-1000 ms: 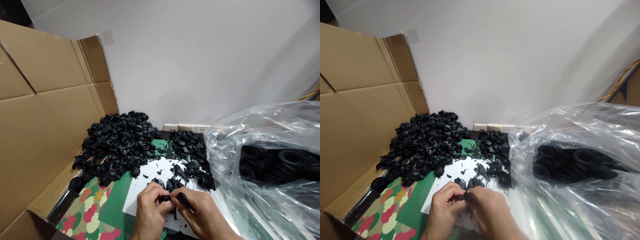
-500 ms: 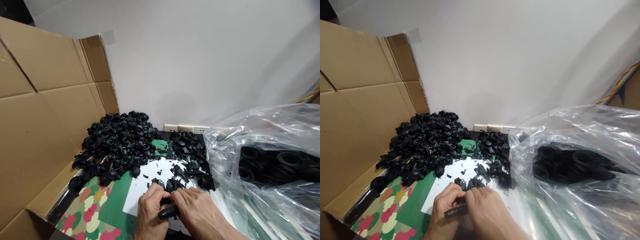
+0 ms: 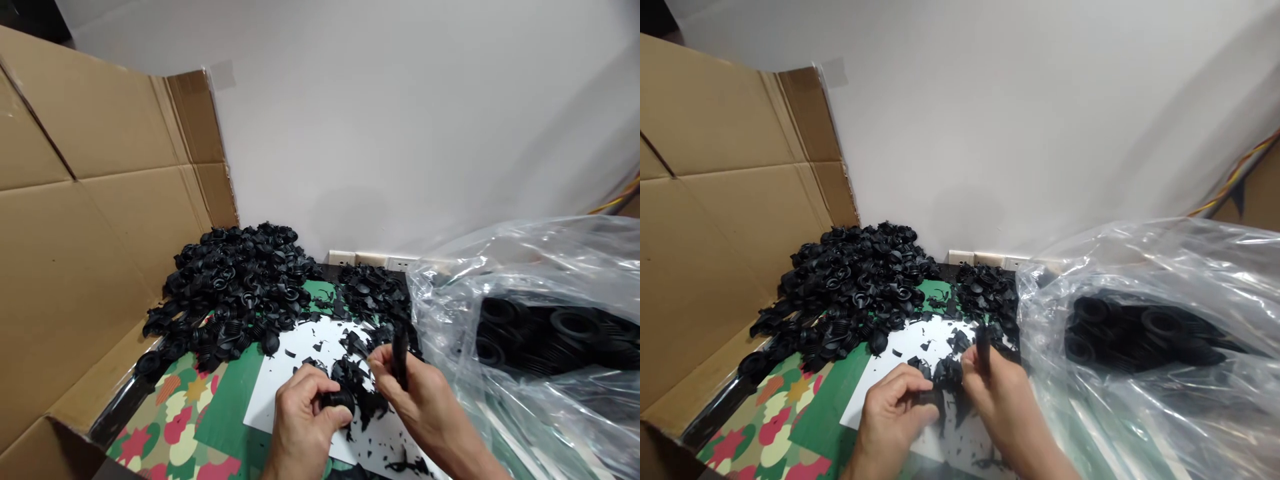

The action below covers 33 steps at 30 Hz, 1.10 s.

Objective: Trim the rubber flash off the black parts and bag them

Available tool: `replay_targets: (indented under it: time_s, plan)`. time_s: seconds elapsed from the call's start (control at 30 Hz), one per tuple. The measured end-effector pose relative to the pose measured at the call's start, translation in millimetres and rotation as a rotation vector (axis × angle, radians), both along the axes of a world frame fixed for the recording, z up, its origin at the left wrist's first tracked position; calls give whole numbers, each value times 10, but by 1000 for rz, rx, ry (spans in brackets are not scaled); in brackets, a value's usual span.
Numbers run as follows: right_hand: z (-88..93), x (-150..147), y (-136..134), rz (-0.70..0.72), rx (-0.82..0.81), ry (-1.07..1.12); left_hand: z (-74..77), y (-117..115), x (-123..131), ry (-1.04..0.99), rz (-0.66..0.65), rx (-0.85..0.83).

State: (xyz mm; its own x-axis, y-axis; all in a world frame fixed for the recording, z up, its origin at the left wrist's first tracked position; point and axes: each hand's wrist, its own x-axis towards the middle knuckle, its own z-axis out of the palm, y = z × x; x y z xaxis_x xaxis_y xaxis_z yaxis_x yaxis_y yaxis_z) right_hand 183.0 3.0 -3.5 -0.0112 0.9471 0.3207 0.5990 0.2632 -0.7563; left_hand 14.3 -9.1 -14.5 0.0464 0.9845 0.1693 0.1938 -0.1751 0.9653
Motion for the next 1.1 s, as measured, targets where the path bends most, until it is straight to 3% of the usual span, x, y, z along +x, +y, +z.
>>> replay_targets:
  time_s: [0.23, 0.57, 0.77, 0.93, 1.1]
  plan:
    - [35, -73, -61, 72, -262, 199, 22, 0, 0, -41, 38, -55]
    - [-6, -77, -55, 145, -346, 239, 26, 27, 15, -91, 58, -78]
    - [3, -70, -71, 205, -479, 310, 24, 43, 13, -168, 78, -90]
    - [7, -124, -103, 284, -484, 362, 53, 96, 2, -339, 70, -209]
    - [-48, -209, -120, 270, -419, 423, 44, 123, -22, -362, 45, -257]
